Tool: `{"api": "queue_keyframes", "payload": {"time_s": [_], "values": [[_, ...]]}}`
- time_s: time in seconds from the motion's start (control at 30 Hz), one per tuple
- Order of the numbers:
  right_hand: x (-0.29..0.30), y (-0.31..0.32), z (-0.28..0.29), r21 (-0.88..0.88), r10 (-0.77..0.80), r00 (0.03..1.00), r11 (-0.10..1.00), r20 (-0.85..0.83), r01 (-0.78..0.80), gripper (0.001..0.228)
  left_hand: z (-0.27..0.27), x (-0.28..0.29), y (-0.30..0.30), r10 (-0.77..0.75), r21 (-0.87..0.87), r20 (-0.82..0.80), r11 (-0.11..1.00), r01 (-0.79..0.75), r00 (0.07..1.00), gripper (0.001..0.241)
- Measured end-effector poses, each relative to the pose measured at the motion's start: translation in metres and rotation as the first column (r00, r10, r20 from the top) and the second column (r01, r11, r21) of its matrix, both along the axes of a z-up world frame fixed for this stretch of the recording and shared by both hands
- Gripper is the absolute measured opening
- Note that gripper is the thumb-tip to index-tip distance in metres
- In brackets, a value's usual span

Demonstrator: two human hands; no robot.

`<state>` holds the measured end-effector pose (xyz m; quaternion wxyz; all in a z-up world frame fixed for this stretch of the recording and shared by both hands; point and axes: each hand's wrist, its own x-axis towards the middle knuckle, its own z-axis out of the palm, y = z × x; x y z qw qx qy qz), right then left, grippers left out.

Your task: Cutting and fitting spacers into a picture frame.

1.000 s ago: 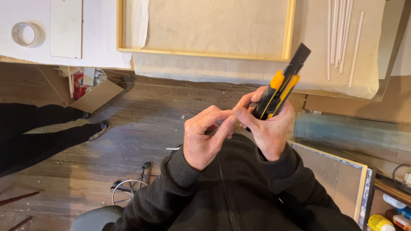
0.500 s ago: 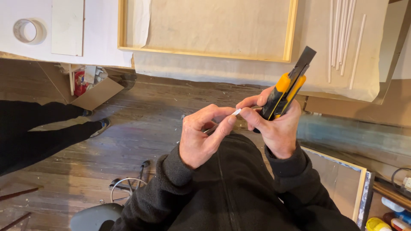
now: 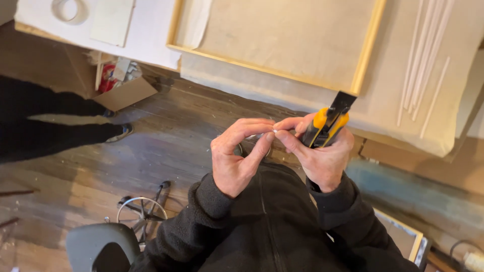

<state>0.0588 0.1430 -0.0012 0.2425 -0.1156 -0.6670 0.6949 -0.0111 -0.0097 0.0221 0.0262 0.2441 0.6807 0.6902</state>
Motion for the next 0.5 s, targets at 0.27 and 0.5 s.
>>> {"api": "queue_keyframes", "payload": {"time_s": [0.27,0.5], "values": [[-0.016,-0.008,-0.005,0.028,0.042,0.999,0.999,-0.024,-0.041,0.033,-0.008,-0.002,-0.008,0.077,0.032,0.011,0.996,-0.078,0.997,0.004],[-0.022,0.015,-0.003,0.024,-0.024,0.998,0.999,-0.065,0.026,0.036,-0.021,-0.007,-0.015,0.218,-0.004,0.187,0.975,-0.221,0.958,0.005]]}}
